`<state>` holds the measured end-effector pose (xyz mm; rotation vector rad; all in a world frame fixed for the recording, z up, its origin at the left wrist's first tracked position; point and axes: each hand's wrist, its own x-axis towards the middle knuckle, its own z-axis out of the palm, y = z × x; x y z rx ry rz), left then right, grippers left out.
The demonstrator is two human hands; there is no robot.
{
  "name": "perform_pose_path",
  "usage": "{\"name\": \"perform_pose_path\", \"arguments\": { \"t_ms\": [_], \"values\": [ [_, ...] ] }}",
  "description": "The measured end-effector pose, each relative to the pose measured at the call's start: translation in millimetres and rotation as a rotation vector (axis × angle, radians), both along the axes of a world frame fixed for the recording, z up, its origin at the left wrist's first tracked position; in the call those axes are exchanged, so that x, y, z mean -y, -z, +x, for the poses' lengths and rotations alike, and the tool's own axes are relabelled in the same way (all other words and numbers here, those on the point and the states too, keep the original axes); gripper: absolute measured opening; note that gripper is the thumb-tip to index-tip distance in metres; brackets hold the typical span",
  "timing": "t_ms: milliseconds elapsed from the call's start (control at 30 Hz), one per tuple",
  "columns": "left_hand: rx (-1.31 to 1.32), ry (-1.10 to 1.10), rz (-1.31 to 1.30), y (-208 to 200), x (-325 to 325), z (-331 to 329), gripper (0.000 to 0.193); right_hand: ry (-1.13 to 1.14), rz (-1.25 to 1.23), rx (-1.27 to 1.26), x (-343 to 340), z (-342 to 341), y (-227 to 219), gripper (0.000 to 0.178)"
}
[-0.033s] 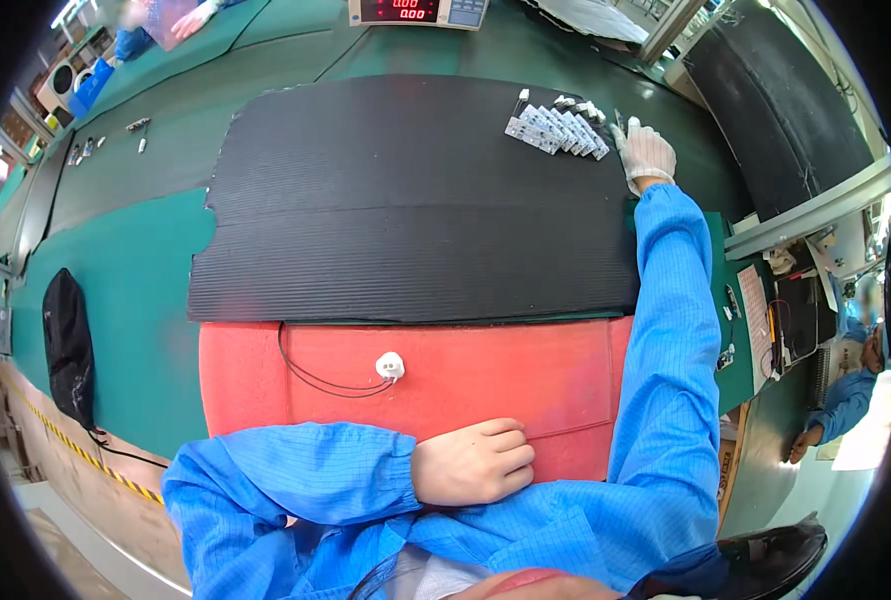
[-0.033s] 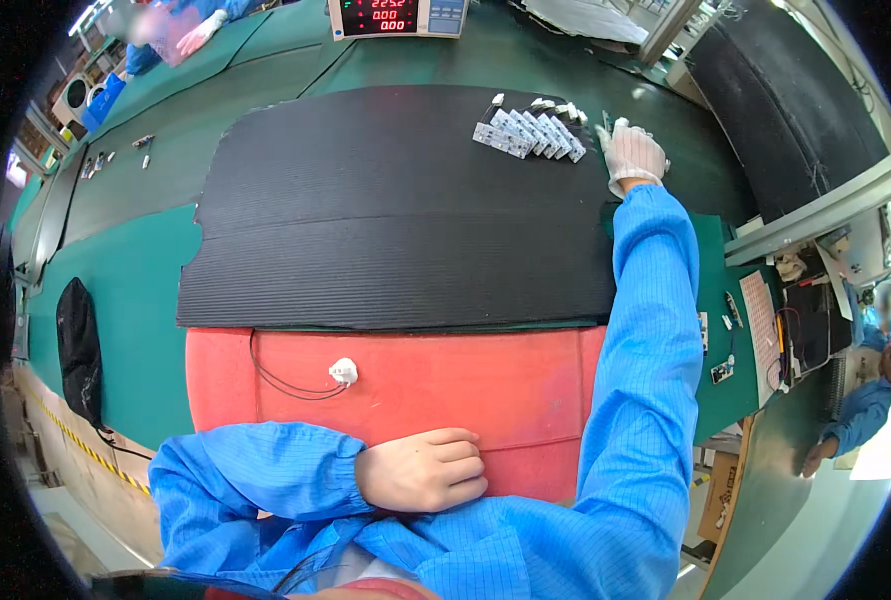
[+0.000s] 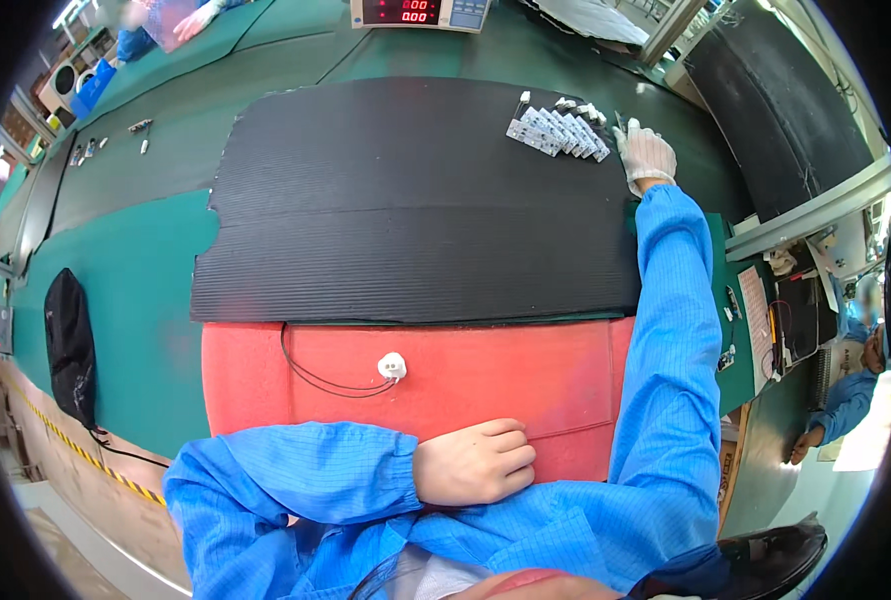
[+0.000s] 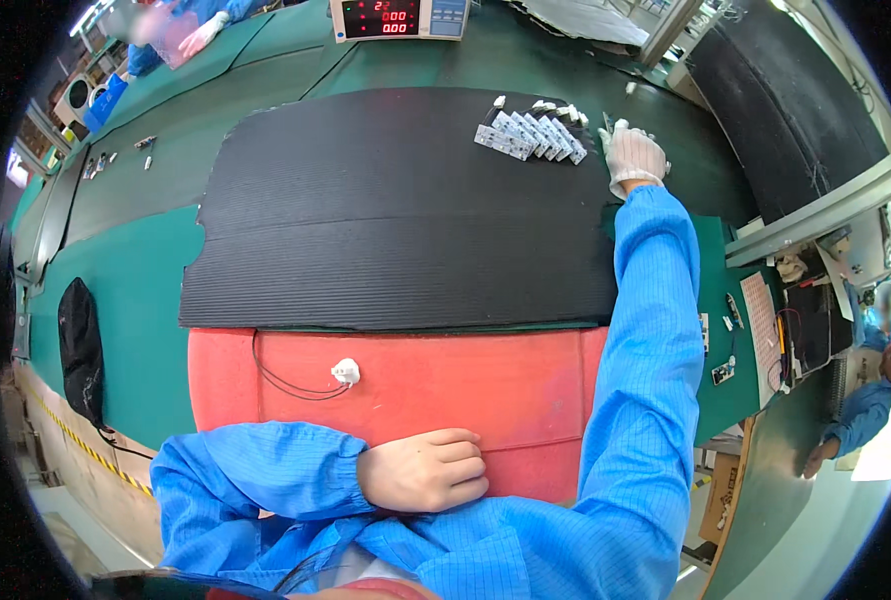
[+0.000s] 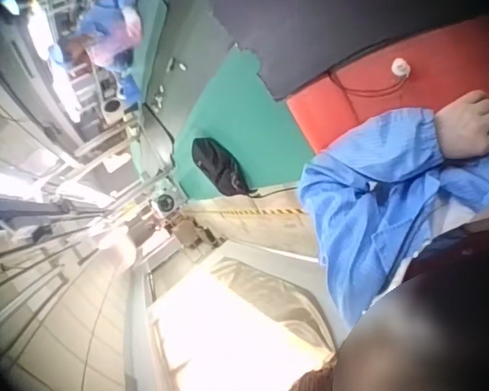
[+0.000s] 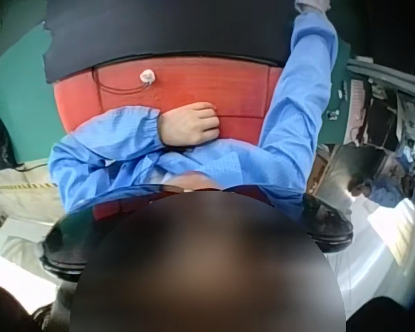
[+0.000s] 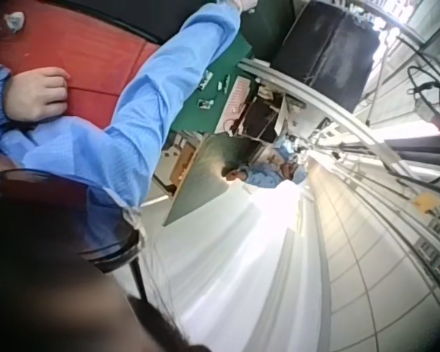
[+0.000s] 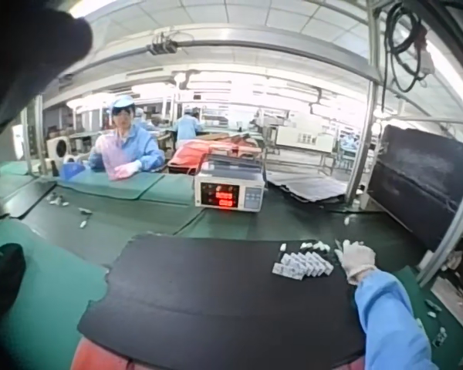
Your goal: Assemble and test small electronic circuit boards by connecting wires and checking for light indicators.
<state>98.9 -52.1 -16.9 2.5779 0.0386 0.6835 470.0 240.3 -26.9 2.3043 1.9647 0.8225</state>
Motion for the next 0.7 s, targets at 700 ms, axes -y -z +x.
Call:
{"name": "perform_pose_path", "arguments": {
  "t_ms": [700],
  "values": [
    [0.000, 0.043, 0.007, 1, -3, 5, 0.019, -0.120, 0.590, -0.652, 52, 7, -52, 0.049]
  ]
}}
